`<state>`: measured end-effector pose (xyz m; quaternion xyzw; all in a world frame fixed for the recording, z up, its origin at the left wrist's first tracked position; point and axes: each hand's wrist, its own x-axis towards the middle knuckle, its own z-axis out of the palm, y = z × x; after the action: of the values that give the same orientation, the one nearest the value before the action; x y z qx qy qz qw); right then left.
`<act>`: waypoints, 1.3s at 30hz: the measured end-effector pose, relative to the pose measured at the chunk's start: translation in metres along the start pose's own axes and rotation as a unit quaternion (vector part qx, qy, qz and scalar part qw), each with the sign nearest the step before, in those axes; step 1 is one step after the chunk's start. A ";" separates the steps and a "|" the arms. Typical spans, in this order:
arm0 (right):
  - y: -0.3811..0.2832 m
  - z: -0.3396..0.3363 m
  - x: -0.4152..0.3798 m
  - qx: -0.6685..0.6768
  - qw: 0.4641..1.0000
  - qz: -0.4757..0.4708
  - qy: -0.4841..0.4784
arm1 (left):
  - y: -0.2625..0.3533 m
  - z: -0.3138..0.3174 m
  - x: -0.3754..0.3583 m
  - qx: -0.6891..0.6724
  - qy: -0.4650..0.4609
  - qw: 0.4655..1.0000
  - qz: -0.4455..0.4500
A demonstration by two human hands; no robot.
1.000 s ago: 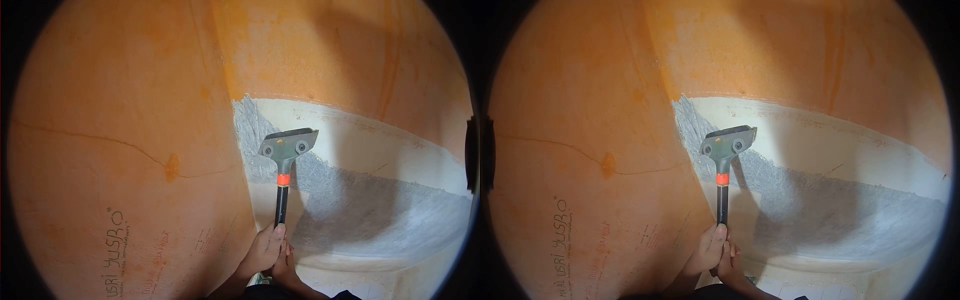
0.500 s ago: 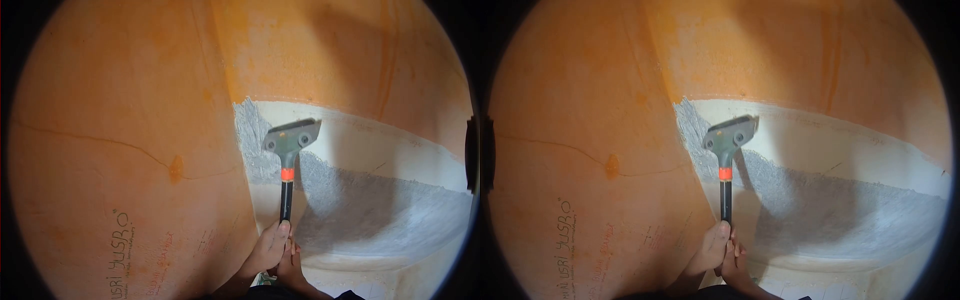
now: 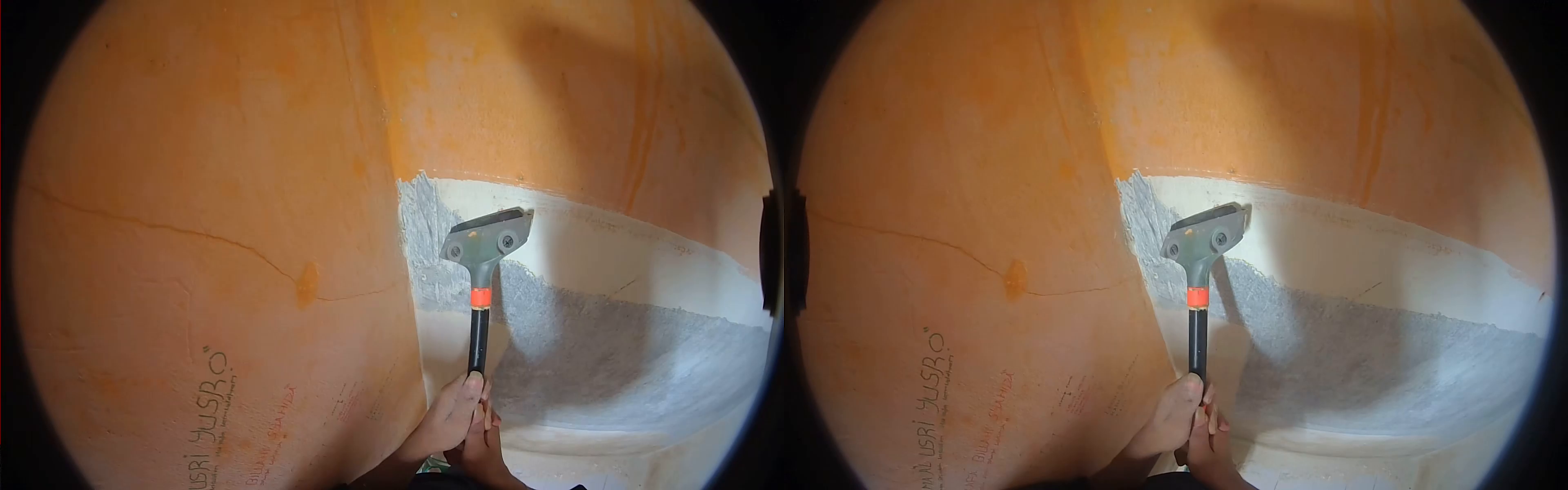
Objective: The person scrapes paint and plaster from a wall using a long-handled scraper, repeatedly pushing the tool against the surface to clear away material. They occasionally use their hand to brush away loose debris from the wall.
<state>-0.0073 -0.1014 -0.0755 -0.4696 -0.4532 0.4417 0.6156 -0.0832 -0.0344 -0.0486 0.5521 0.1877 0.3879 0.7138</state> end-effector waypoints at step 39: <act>-0.030 0.009 0.012 0.087 0.992 0.027 -0.083 | 0.048 0.011 0.007 0.007 0.045 0.999 0.010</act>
<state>-0.0098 -0.0936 -0.0435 -0.3882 -0.4495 0.5333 0.6023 -0.0883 -0.0319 0.0007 0.5406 0.2166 0.4186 0.6968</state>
